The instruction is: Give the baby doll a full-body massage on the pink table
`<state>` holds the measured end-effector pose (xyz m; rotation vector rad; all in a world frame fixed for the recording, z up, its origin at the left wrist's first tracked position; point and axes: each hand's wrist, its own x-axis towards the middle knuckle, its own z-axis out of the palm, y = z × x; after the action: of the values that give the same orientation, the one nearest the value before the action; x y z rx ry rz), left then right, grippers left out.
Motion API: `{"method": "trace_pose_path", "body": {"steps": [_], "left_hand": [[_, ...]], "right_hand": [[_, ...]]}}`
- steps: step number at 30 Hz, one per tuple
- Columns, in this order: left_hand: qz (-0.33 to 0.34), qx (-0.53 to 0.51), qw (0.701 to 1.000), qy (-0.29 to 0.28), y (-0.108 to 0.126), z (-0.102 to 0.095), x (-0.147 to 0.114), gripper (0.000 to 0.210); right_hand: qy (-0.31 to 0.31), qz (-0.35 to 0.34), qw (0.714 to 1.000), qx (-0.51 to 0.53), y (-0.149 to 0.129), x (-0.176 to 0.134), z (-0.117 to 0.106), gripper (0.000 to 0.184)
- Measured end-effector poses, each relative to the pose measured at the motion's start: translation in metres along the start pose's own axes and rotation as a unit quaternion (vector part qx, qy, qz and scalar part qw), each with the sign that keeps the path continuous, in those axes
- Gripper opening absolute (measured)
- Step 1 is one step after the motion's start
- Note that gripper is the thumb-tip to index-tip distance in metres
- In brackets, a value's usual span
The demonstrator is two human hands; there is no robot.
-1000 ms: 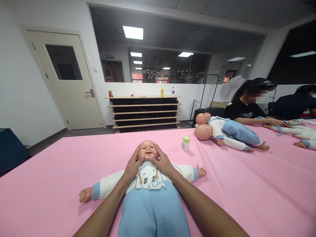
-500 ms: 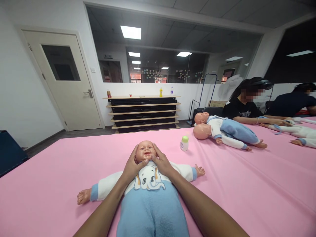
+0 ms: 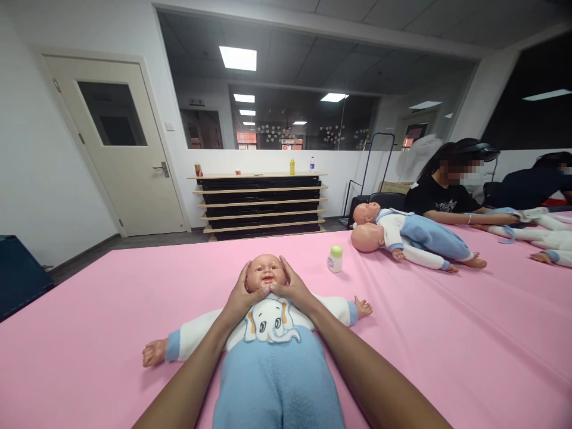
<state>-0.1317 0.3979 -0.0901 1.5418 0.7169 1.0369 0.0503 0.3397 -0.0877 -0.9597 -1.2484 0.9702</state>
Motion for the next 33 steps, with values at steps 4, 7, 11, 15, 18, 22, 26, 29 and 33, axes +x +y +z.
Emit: {"method": "trace_pose_path", "body": {"steps": [4,7,11,15,18,22,26,29,33], "left_hand": [[0.013,-0.021,1.000,0.010,0.002,-0.001,0.000,0.095],[0.015,-0.024,0.999,0.020,0.005,-0.002,0.003,0.093],[-0.018,-0.032,0.999,-0.018,0.014,-0.005,0.006,0.099],[-0.031,-0.039,0.997,-0.060,0.020,-0.008,0.011,0.109],[-0.017,-0.019,0.997,-0.067,0.019,-0.011,0.016,0.109],[0.000,-0.061,0.993,-0.101,0.016,-0.012,0.020,0.106],[-0.012,-0.096,0.990,-0.106,0.018,-0.010,0.019,0.106],[-0.033,-0.104,0.988,-0.111,0.022,-0.010,0.016,0.112],[-0.045,-0.103,0.986,-0.122,0.026,-0.010,0.014,0.114]], "right_hand": [[-0.009,0.025,0.999,0.033,0.001,0.004,-0.002,0.109],[-0.012,0.043,0.998,0.033,0.001,0.009,-0.005,0.111],[-0.018,0.052,0.998,0.036,0.001,0.012,-0.007,0.112],[-0.011,0.029,1.000,0.004,0.001,0.011,-0.007,0.104],[-0.014,0.011,1.000,-0.013,0.000,0.011,-0.005,0.101],[-0.029,-0.006,0.999,-0.024,-0.002,0.011,-0.005,0.099],[-0.027,-0.002,0.999,-0.039,-0.001,0.012,-0.006,0.105],[-0.026,0.005,0.998,-0.049,0.001,0.011,-0.005,0.120],[-0.028,0.000,0.998,-0.053,-0.003,0.009,-0.002,0.125]]}}
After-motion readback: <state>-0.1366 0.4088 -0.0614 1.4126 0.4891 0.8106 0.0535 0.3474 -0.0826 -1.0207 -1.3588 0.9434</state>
